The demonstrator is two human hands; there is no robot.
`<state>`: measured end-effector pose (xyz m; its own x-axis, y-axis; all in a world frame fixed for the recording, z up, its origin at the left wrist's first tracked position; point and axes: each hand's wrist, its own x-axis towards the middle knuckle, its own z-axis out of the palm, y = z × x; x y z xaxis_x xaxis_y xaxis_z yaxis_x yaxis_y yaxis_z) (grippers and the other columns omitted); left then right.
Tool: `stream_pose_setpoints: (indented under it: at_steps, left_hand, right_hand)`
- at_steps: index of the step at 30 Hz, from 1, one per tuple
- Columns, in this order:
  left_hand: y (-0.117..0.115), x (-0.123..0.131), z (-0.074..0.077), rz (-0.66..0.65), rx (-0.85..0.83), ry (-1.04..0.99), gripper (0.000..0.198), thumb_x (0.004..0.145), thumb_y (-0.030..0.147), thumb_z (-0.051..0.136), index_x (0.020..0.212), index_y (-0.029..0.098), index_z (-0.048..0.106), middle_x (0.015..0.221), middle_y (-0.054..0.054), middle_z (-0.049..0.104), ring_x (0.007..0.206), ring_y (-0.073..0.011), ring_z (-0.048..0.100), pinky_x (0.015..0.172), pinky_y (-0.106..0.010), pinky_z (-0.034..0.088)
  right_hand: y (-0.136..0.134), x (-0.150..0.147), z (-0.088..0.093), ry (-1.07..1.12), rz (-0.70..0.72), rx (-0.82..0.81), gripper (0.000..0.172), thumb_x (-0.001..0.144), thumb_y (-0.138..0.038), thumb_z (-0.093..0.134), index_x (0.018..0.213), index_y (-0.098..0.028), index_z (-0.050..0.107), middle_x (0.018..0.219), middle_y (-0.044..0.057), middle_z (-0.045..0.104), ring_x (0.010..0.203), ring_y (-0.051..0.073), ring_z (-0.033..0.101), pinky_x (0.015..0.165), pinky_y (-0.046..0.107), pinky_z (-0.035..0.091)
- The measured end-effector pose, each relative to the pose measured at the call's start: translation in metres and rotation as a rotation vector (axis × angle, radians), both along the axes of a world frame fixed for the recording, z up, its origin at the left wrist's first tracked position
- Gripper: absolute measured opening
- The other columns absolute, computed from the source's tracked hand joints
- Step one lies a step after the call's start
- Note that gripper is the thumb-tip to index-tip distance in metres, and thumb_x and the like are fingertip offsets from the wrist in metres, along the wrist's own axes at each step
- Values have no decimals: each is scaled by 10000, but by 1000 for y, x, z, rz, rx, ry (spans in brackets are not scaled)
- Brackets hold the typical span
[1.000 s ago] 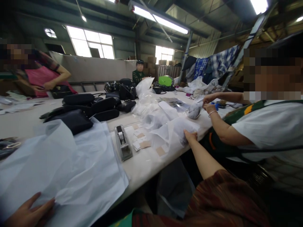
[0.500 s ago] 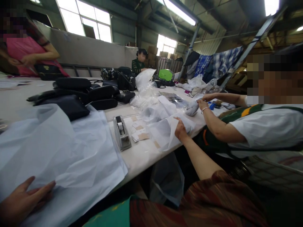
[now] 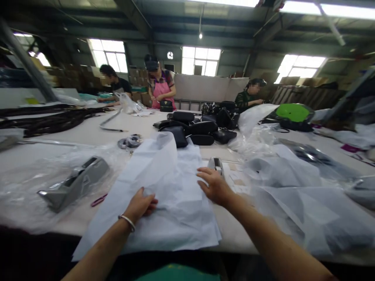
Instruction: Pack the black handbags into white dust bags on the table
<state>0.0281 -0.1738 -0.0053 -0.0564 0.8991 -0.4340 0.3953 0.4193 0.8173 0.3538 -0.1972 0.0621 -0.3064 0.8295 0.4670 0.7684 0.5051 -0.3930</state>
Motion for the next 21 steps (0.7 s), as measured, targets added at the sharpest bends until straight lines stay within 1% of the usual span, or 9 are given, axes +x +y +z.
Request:
stream_pose_setpoints:
  at_steps: [2,5,7,9,11,13,15,18,21]
  left_hand:
    - [-5,-2,-3,-1,-35,-37,833,967,314,474,1588,72,-26,1044,-165,764,734,-209,759,505,-273,524]
    - [-17,-12,-5,-100,-56,29,751,956,315,450,1585,64,126,925,-129,776,671,-211,746,495,-280,508]
    - [-24,-27,0,-250,-30,96,656,935,351,477,1513,66,359,784,-87,764,618,-216,725,517,-292,512]
    - [-26,-47,11,-371,80,207,541,907,417,516,1336,95,589,688,-59,733,616,-225,712,583,-315,531]
    - [-19,-67,23,-323,294,378,495,890,481,526,1200,128,680,757,-72,739,743,-247,730,729,-348,557]
    - [-4,-79,33,-176,528,544,579,875,534,537,1267,121,644,1040,-135,742,1032,-288,706,948,-385,526]
    - [17,-79,35,-115,602,630,773,848,573,579,1429,69,503,1352,-212,616,1294,-325,577,1098,-402,438]
    - [43,-63,27,-248,445,641,948,840,514,642,1556,10,277,1498,-277,482,1397,-340,489,1127,-394,404]
    - [50,-56,17,-314,340,622,834,867,301,622,1569,35,258,1442,-254,563,1315,-306,579,1083,-362,431]
  right_hand:
    - [27,-64,-2,41,118,-83,371,912,-340,612,1251,-217,700,1336,135,665,1253,297,610,1094,520,468]
    - [58,-134,-16,62,94,-227,602,884,-402,662,1419,-142,577,1462,206,555,1368,334,513,1150,523,407]
    - [67,-160,-28,6,124,-324,716,868,-460,684,1473,-113,519,1522,235,484,1418,361,451,1171,540,365]
    - [67,-172,-37,-90,236,-394,746,862,-506,688,1487,-137,511,1545,222,464,1438,369,423,1181,557,331]
    - [62,-177,-44,-176,356,-446,760,851,-560,688,1492,-189,514,1551,194,470,1444,366,415,1183,571,307]
    - [54,-178,-48,-223,418,-500,825,823,-631,689,1514,-227,488,1571,186,448,1462,377,384,1181,597,285]
    - [46,-179,-50,-246,444,-531,896,796,-674,690,1543,-243,446,1615,189,375,1491,402,321,1180,630,252]
    - [37,-182,-50,-265,475,-541,918,795,-660,688,1568,-255,403,1651,182,305,1506,434,272,1180,675,194]
    - [28,-177,-50,-263,462,-544,904,791,-645,693,1565,-277,406,1658,173,292,1518,453,227,1172,710,149]
